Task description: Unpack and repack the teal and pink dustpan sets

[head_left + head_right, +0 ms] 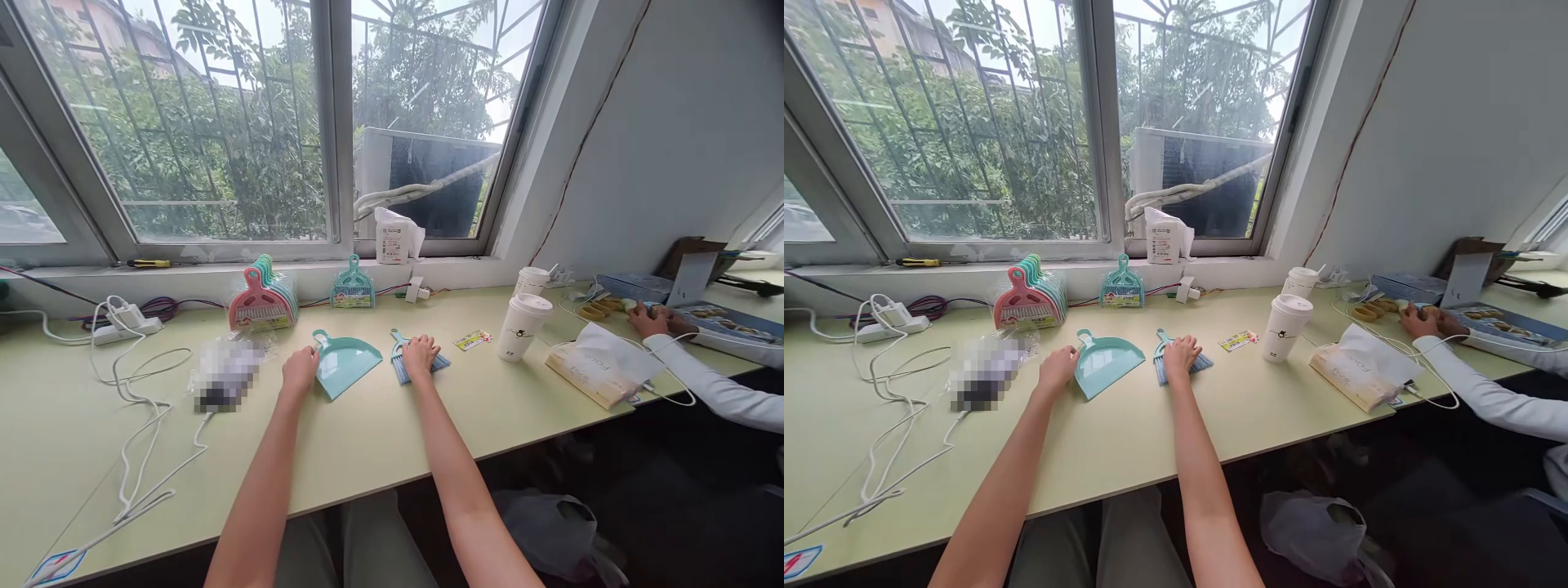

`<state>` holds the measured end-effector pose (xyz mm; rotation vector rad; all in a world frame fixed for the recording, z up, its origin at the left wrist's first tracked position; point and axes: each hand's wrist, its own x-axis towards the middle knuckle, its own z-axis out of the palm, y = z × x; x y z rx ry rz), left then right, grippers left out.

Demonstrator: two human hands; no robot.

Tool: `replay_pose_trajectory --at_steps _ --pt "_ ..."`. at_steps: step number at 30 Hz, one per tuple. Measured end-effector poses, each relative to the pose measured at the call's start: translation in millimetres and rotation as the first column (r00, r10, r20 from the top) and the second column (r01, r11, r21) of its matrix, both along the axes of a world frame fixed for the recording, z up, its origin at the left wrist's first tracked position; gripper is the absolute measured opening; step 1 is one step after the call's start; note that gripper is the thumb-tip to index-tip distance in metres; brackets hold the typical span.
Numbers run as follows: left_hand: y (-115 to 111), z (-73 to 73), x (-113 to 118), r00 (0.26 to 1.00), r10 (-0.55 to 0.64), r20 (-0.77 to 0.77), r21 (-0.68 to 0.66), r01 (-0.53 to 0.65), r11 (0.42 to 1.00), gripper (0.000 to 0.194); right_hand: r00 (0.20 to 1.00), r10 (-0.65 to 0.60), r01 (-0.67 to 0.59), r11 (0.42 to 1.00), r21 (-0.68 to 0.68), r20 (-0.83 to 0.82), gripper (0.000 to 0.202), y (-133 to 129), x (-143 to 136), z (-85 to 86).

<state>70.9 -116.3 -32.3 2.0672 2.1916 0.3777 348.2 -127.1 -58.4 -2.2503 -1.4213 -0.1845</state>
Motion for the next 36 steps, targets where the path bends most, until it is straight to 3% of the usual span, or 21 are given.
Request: replay_pose_trajectory --at_steps 5,11,17,23,28,30,32,34,36 --pt "-0.4 -1.5 -1.2 0.998 -0.01 0.064 0.03 0.009 1.0 0.046 0.999 0.046 -0.044 0.995 -0.091 0.013 0.029 -0.9 -3.1 2.8" --pt "-1.1 -6.7 -2.7 0.996 -0.034 0.085 0.055 0.029 0.998 0.051 0.996 0.058 -0.064 0.995 -0.081 -0.065 0.023 -4.1 1.9 7.9" --pt "-2.0 -6.7 1.2 0.999 -0.019 0.043 0.063 0.016 0.998 0.046 0.994 0.1 -0.103 0.99 -0.098 -0.035 0.017 -6.3 -2.8 8.3" --pt "-1.7 -6.0 4.5 0.999 -0.035 0.007 0.063 0.034 0.997 0.04 0.985 0.096 -0.091 0.995 0.045 -0.141 0.019 -7.3 -11.4 11.2" --pt "-3.1 -3.6 4.3 0.999 -0.042 0.021 0.084 0.04 0.996 0.035 0.953 0.224 -0.193 0.968 0.161 -0.205 0.015 -10.0 -34.2 13.6" --pt "-5.1 -3.9 8.0 0.993 -0.099 0.063 0.093 0.093 0.991 0.033 0.939 0.284 -0.253 0.953 0.167 -0.195 0.014 -11.3 -44.1 12.5" --pt "-7.3 -5.2 14.9 0.95 -0.24 0.199 0.053 0.234 0.971 0.036 0.924 0.332 -0.308 0.941 0.143 -0.191 0.013 -12.7 -51.2 11.6" --pt "-9.5 -6.1 23.2 0.832 -0.391 0.393 -0.002 0.426 0.905 0.043 0.902 0.369 -0.357 0.93 0.091 -0.223 0.013 -14.0 -54.4 12.0" --pt "-11.5 -5.1 30.3 0.721 -0.487 0.492 0.007 0.556 0.831 0.047 0.869 0.403 -0.409 0.912 0.043 -0.286 0.013 -14.8 -53.8 13.9"
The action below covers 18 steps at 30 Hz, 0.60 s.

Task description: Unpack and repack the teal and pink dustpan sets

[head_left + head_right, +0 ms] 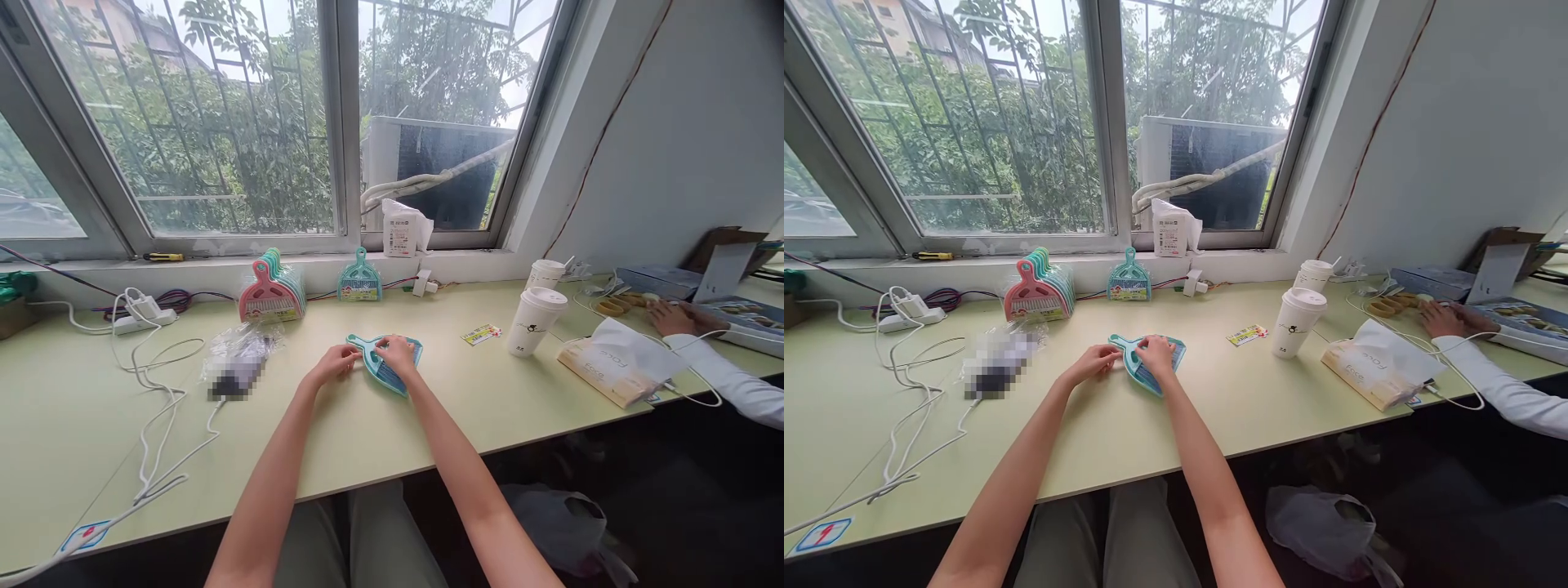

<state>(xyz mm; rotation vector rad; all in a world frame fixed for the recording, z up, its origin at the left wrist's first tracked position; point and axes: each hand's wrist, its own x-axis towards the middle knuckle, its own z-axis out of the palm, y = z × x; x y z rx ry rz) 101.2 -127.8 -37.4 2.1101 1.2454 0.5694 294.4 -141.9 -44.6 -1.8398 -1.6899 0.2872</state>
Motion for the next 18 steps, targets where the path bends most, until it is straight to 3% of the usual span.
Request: replay_pose_trajectory --at_steps 3,6,8,10,13,15,18 --pt "-2.5 5.5 3.5 0.999 0.015 -0.035 0.204 -0.007 0.979 0.034 0.993 0.101 -0.105 0.993 -0.062 -0.062 0.013 0.4 5.5 3.3" --pt "-3.6 10.2 0.4 0.979 0.171 -0.109 0.513 -0.092 0.854 0.027 0.978 0.196 -0.201 0.976 -0.085 -0.069 0.014 2.7 11.1 4.0" --pt "-3.7 9.5 -0.6 0.96 0.214 -0.18 0.638 -0.052 0.768 0.032 0.972 0.227 -0.232 0.969 -0.085 -0.06 0.017 4.3 12.9 2.7" --pt "-4.0 5.9 2.2 0.942 0.179 -0.282 0.668 0.059 0.742 0.032 0.969 0.239 -0.243 0.967 -0.079 -0.057 0.017 5.2 13.3 1.1" --pt "-6.3 -0.9 12.2 0.906 0.071 -0.418 0.608 0.221 0.762 0.029 0.968 0.246 -0.25 0.966 -0.071 -0.055 0.015 5.1 12.5 -0.3" --pt "-8.7 -3.5 19.2 0.883 0.033 -0.469 0.546 0.26 0.796 0.034 0.97 0.242 -0.244 0.967 -0.069 -0.041 0.015 4.4 11.9 -0.3" --pt "-11.5 -3.8 25.6 0.883 0.042 -0.467 0.485 0.216 0.847 0.031 0.973 0.23 -0.229 0.971 -0.069 0.01 0.014 3.0 10.5 0.3"
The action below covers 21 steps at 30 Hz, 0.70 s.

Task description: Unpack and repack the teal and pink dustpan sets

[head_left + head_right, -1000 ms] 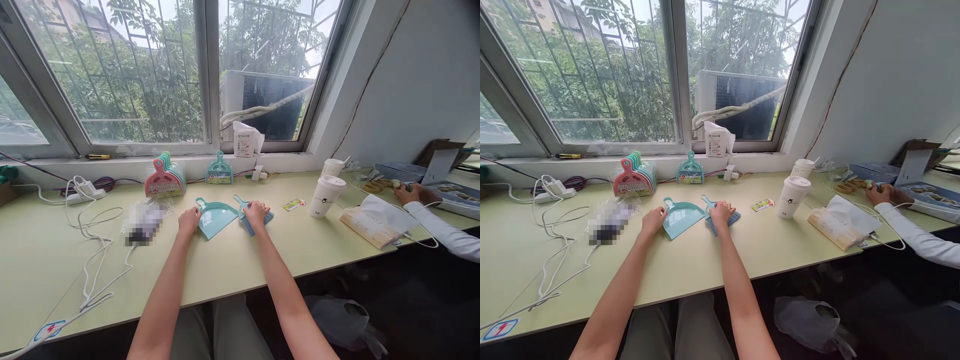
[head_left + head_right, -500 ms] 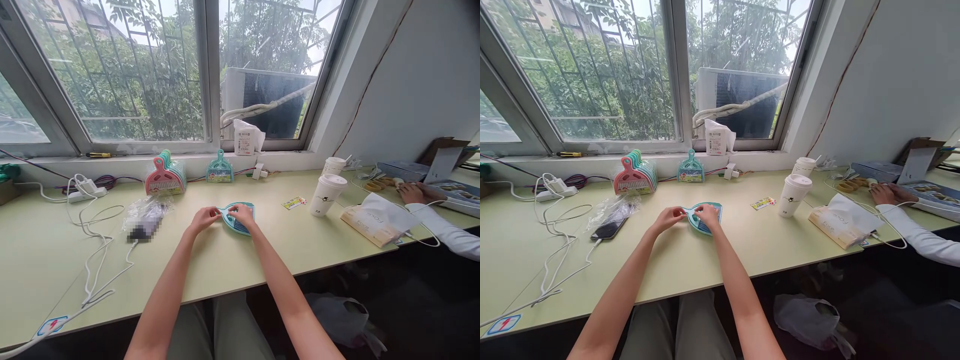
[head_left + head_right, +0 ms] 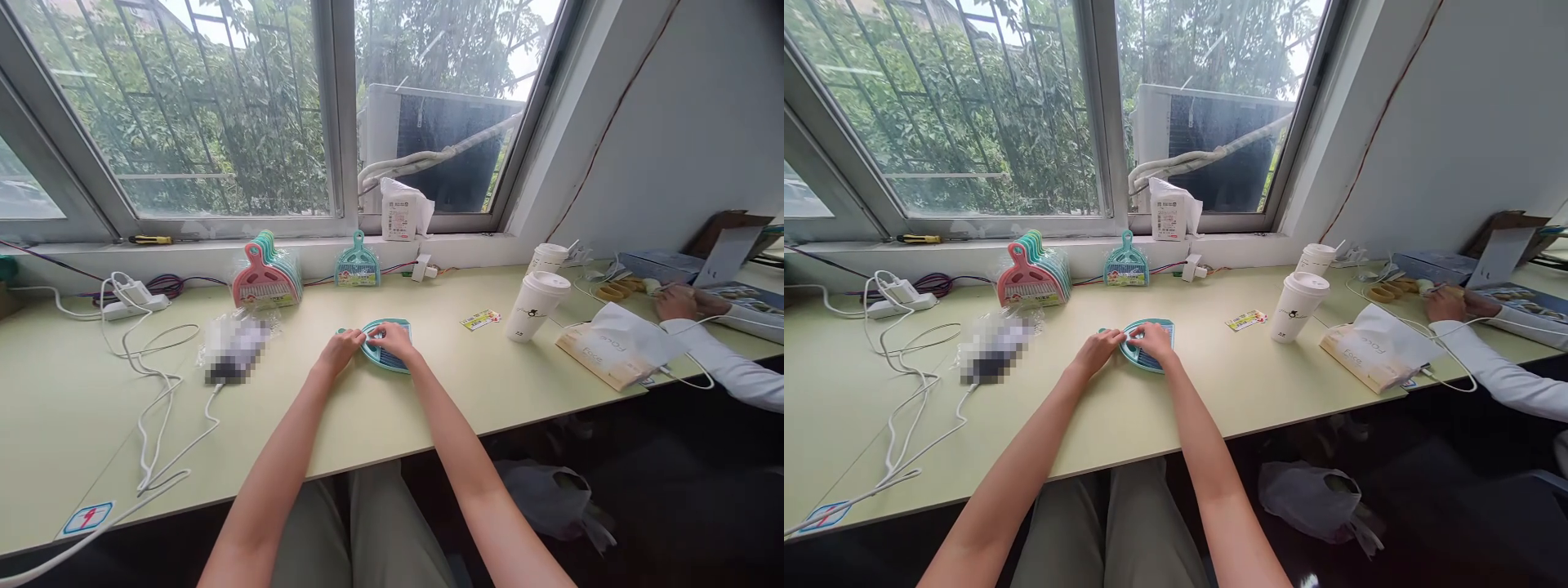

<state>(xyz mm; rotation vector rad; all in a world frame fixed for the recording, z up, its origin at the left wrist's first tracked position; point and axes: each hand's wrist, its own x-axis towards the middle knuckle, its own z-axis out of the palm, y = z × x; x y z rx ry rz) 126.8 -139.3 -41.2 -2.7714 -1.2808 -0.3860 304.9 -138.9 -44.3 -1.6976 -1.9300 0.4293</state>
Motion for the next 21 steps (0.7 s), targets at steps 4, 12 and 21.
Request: replay_pose_trajectory --at_steps 4,12,21 --pt "-0.5 0.2 2.2 0.998 0.041 0.042 -0.055 -0.038 0.998 0.022 0.994 -0.027 0.023 0.999 0.041 0.108 0.012 -2.4 -5.3 -0.2" --pt "2.6 -6.3 1.8 0.941 0.07 0.33 0.073 -0.099 0.992 0.038 0.988 -0.139 0.131 0.984 0.118 0.063 0.013 -3.0 -18.2 -2.4" --pt "2.5 -1.4 19.4 0.57 0.401 0.717 -0.68 0.446 0.581 0.064 0.913 -0.26 0.352 0.892 0.284 -0.316 0.018 5.4 -8.2 2.2"
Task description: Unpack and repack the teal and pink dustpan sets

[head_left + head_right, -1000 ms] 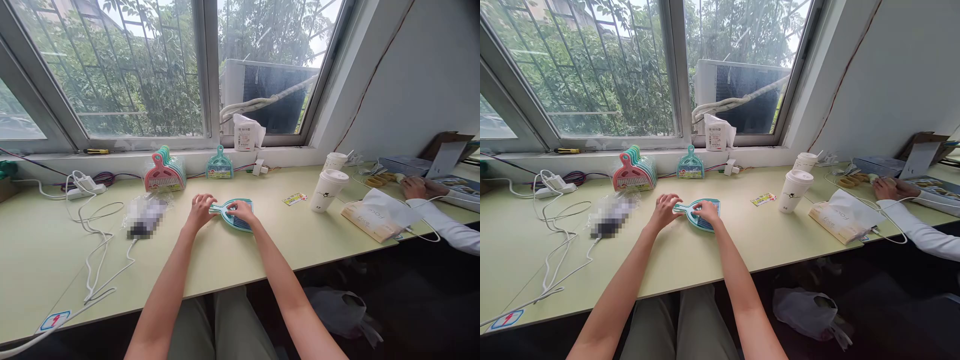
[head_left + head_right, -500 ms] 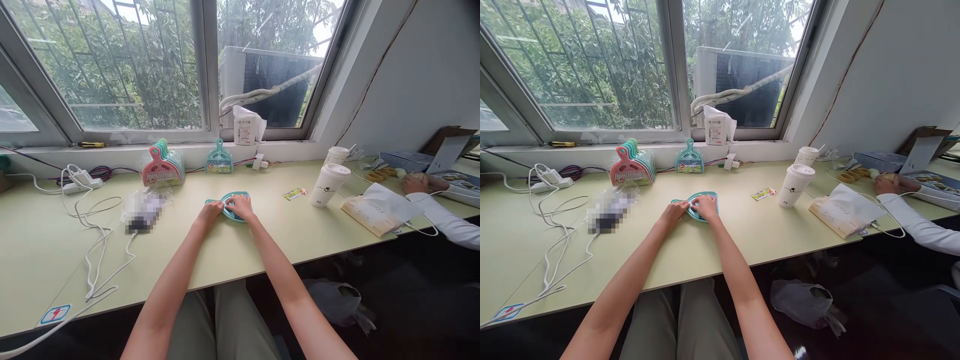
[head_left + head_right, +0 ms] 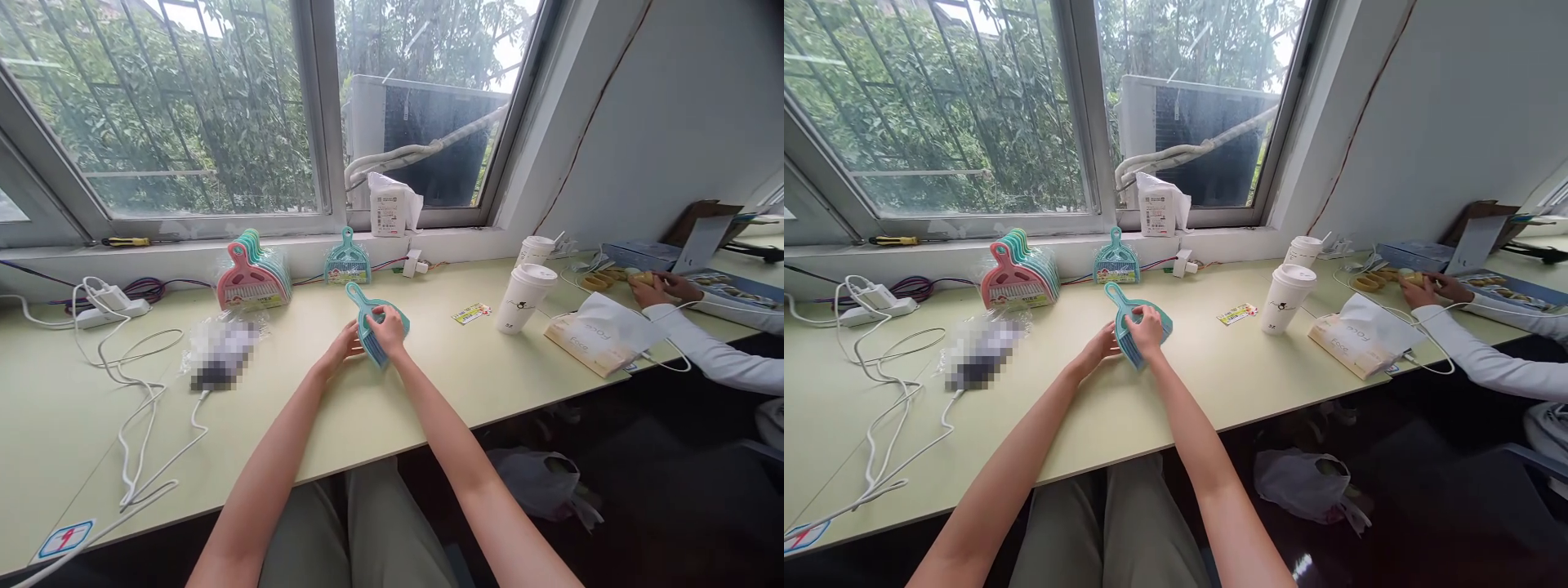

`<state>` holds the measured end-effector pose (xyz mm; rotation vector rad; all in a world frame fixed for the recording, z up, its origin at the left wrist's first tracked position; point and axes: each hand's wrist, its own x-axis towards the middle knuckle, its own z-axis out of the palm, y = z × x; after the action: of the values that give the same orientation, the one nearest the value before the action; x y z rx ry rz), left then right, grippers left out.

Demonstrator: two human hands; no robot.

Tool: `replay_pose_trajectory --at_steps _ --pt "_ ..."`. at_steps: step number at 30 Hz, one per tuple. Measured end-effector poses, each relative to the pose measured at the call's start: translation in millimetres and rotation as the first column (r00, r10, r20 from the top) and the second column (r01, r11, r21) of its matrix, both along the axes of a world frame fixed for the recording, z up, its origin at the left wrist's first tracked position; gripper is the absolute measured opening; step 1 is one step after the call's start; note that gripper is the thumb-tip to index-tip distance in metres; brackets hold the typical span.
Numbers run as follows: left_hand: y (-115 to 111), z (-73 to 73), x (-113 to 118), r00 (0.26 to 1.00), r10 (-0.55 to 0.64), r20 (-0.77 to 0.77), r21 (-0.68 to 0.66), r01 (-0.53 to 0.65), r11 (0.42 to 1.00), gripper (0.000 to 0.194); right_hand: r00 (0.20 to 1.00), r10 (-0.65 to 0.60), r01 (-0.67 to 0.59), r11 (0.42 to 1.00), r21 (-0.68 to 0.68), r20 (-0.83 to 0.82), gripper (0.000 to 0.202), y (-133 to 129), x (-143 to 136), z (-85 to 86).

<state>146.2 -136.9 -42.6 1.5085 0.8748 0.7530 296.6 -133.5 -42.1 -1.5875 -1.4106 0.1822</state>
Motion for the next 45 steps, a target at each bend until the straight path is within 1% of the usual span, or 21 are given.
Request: replay_pose_trajectory --at_steps 3,6,8,10,12,14,15,16,18,20,21,23,25,27,29,31,33,35,38,42,45 --pt "-5.2 -0.2 -3.0 0.996 -0.022 0.086 -0.031 0.025 0.999 0.079 0.996 0.087 -0.087 0.996 0.003 -0.016 0.018 4.8 3.2 -5.0" --pt "-6.5 -3.4 -3.8 0.989 0.039 0.144 -0.054 -0.031 0.998 0.096 0.99 0.137 -0.138 0.99 -0.013 -0.042 0.019 7.9 3.0 -6.3" --pt "-3.2 -6.4 -4.7 0.979 0.118 0.169 -0.088 -0.105 0.991 0.086 0.991 0.122 -0.123 0.992 -0.027 -0.051 0.021 8.1 6.7 -2.4" --pt "3.3 -8.5 -9.2 0.963 0.202 0.18 -0.129 -0.181 0.975 0.064 0.999 -0.022 0.021 0.999 -0.042 -0.026 0.022 6.5 18.8 3.7" --pt "11.3 -9.0 -18.2 0.931 0.302 0.204 -0.165 -0.271 0.948 0.047 0.961 -0.276 0.277 0.959 -0.062 0.022 0.026 3.4 40.3 7.7" --pt "18.9 -8.3 -30.0 0.873 0.415 0.257 -0.203 -0.371 0.906 0.036 0.859 -0.509 0.513 0.852 -0.108 0.065 0.039 -0.1 67.3 5.7" --pt "22.2 -7.8 -35.9 0.833 0.473 0.287 -0.232 -0.418 0.878 0.032 0.808 -0.583 0.589 0.793 -0.154 0.087 0.046 -1.6 80.7 2.1" --pt "25.1 -7.4 -41.5 0.791 0.525 0.315 -0.272 -0.455 0.848 0.028 0.768 -0.632 0.638 0.739 -0.216 0.104 0.052 -2.6 92.8 -2.9" --pt "29.9 -7.1 -51.1 0.708 0.61 0.357 -0.364 -0.496 0.788 0.022 0.747 -0.645 0.654 0.673 -0.345 0.158 0.06 -3.2 110.7 -14.6" --pt "33.7 -7.7 -58.3 0.641 0.657 0.396 -0.437 -0.498 0.749 0.018 0.765 -0.606 0.634 0.648 -0.423 0.218 0.062 -1.8 118.2 -24.3" --pt "35.5 -8.4 -61.2 0.615 0.667 0.42 -0.455 -0.493 0.742 0.017 0.778 -0.579 0.622 0.651 -0.435 0.246 0.06 -0.5 118.2 -27.2" --pt "39.0 -10.5 -66.0 0.57 0.681 0.461 -0.467 -0.496 0.732 0.013 0.815 -0.501 0.58 0.696 -0.424 0.292 0.053 2.2 112.0 -28.7" --pt "42.4 -13.3 -69.6 0.539 0.694 0.478 -0.467 -0.513 0.72 0.011 0.865 -0.382 0.49 0.78 -0.389 0.325 0.041 4.5 100.1 -25.7" --pt "45.6 -16.2 -71.9 0.517 0.7 0.493 -0.464 -0.524 0.714 0.011 0.91 -0.213 0.339 0.875 -0.345 0.355 0.03 5.8 85.5 -21.2" --pt "48.1 -18.8 -73.0 0.48 0.703 0.525 -0.463 -0.533 0.709 0.012 0.937 -0.001 0.122 0.938 -0.323 0.351 0.023 6.0 71.5 -17.7" --pt "49.8 -20.5 -73.2 0.441 0.71 0.549 -0.471 -0.538 0.699 0.013 0.932 0.214 -0.114 0.94 -0.323 0.292 0.023 5.7 60.7 -16.1" --pt "50.5 -21.4 -73.0 0.425 0.719 0.55 -0.487 -0.536 0.69 0.014 0.914 0.332 -0.25 0.914 -0.321 0.232 0.033 5.2 54.1 -16.0" --pt "50.6 -21.6 -72.9 0.426 0.721 0.546 -0.497 -0.529 0.688 0.014 0.908 0.329 -0.247 0.921 -0.301 0.26 0.044 5.0 50.6 -16.7" --pt "50.8 -22.1 -73.1 0.422 0.715 0.557 -0.494 -0.524 0.694 0.014 0.892 0.222 -0.136 0.962 -0.236 0.394 0.049 5.0 45.2 -17.9" --pt "52.1 -23.5 -74.2 0.41 0.726 0.552 -0.501 -0.533 0.682 0.015 0.884 0.151 -0.033 0.965 -0.262 0.443 0.03 3.8 28.5 -19.4" --pt "52.4 -24.1 -75.0 0.406 0.74 0.537 -0.509 -0.544 0.668 0.015 0.881 0.232 -0.095 0.941 -0.325 0.413 0.022 2.1 14.9 -20.3"
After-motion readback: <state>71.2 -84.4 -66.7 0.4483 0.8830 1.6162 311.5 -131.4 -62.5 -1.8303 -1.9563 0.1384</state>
